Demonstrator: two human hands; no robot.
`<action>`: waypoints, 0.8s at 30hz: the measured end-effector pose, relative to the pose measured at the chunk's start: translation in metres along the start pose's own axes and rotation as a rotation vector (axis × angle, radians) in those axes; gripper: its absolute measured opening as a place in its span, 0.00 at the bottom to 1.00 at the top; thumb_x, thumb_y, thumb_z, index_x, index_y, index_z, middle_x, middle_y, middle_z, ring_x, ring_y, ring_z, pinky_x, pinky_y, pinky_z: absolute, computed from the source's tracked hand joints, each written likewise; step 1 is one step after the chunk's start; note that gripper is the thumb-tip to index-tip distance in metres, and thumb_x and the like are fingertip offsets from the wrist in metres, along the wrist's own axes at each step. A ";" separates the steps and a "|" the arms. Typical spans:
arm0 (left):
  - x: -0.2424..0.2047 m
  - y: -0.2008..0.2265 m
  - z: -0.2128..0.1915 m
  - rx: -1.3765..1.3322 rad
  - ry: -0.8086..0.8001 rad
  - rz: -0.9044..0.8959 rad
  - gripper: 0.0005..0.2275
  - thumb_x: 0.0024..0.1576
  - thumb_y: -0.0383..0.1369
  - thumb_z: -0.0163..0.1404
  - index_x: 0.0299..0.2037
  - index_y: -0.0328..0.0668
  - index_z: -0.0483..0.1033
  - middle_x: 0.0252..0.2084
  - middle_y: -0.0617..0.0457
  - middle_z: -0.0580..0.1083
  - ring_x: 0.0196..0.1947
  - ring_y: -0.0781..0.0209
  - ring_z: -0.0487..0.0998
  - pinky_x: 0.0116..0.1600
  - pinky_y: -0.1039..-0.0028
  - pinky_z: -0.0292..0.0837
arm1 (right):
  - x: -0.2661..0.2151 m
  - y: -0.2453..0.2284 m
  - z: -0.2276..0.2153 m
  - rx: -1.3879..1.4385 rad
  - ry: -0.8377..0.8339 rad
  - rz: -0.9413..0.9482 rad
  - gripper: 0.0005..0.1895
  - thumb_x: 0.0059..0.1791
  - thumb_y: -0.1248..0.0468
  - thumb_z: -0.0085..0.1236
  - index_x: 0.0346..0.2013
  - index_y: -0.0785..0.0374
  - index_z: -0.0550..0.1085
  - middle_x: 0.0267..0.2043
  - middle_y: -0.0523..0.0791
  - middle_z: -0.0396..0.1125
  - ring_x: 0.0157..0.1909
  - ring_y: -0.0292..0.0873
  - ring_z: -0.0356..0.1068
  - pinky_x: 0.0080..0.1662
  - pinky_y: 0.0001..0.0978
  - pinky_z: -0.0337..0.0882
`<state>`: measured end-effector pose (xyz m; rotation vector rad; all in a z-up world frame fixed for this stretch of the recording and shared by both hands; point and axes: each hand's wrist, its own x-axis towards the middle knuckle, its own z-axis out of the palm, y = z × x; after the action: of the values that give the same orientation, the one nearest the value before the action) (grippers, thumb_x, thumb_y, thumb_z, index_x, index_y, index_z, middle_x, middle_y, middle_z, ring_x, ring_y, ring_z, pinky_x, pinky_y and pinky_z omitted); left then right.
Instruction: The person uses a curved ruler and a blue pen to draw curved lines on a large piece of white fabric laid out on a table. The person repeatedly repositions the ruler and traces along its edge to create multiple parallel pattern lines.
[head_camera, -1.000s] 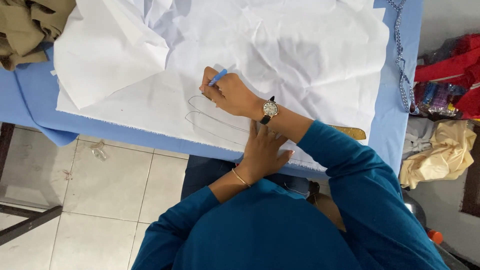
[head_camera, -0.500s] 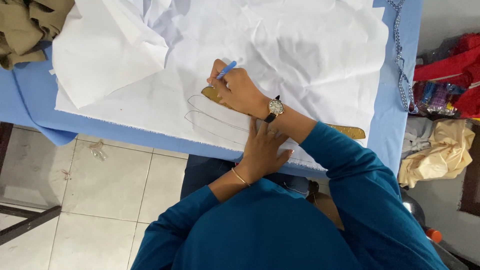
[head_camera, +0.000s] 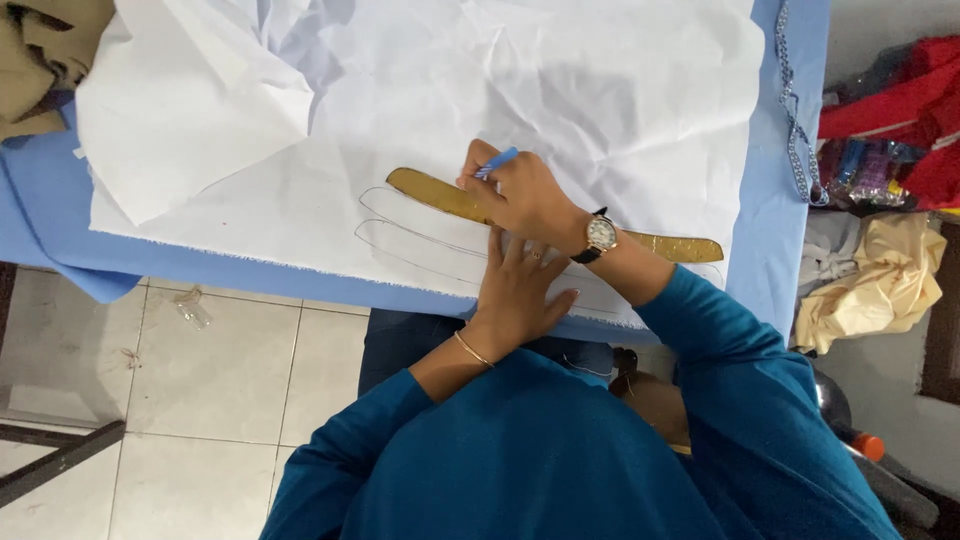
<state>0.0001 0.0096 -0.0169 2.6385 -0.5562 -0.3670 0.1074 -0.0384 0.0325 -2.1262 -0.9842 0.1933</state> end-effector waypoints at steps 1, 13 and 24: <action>0.001 0.000 0.003 -0.008 -0.011 -0.013 0.22 0.55 0.49 0.33 0.57 0.54 0.65 0.65 0.48 0.56 0.67 0.42 0.44 0.66 0.43 0.23 | -0.005 0.000 -0.004 -0.018 0.012 -0.007 0.03 0.51 0.66 0.44 0.33 0.60 0.63 0.17 0.49 0.62 0.26 0.53 0.69 0.29 0.40 0.68; -0.001 0.011 -0.030 0.057 -0.136 -0.052 0.22 0.56 0.51 0.30 0.58 0.58 0.62 0.63 0.48 0.58 0.68 0.43 0.42 0.65 0.43 0.21 | -0.065 0.021 -0.035 0.077 0.096 0.140 0.03 0.47 0.71 0.50 0.30 0.61 0.68 0.23 0.48 0.63 0.26 0.50 0.65 0.29 0.35 0.63; -0.002 0.011 -0.021 0.088 0.047 0.008 0.23 0.56 0.49 0.35 0.62 0.58 0.60 0.57 0.47 0.62 0.64 0.40 0.47 0.63 0.42 0.29 | -0.123 0.028 -0.064 0.037 0.203 0.347 0.02 0.46 0.73 0.52 0.30 0.65 0.70 0.26 0.49 0.65 0.28 0.48 0.65 0.34 0.33 0.67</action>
<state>0.0016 0.0079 0.0066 2.7204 -0.5795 -0.2841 0.0664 -0.1739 0.0358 -2.2194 -0.4876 0.1601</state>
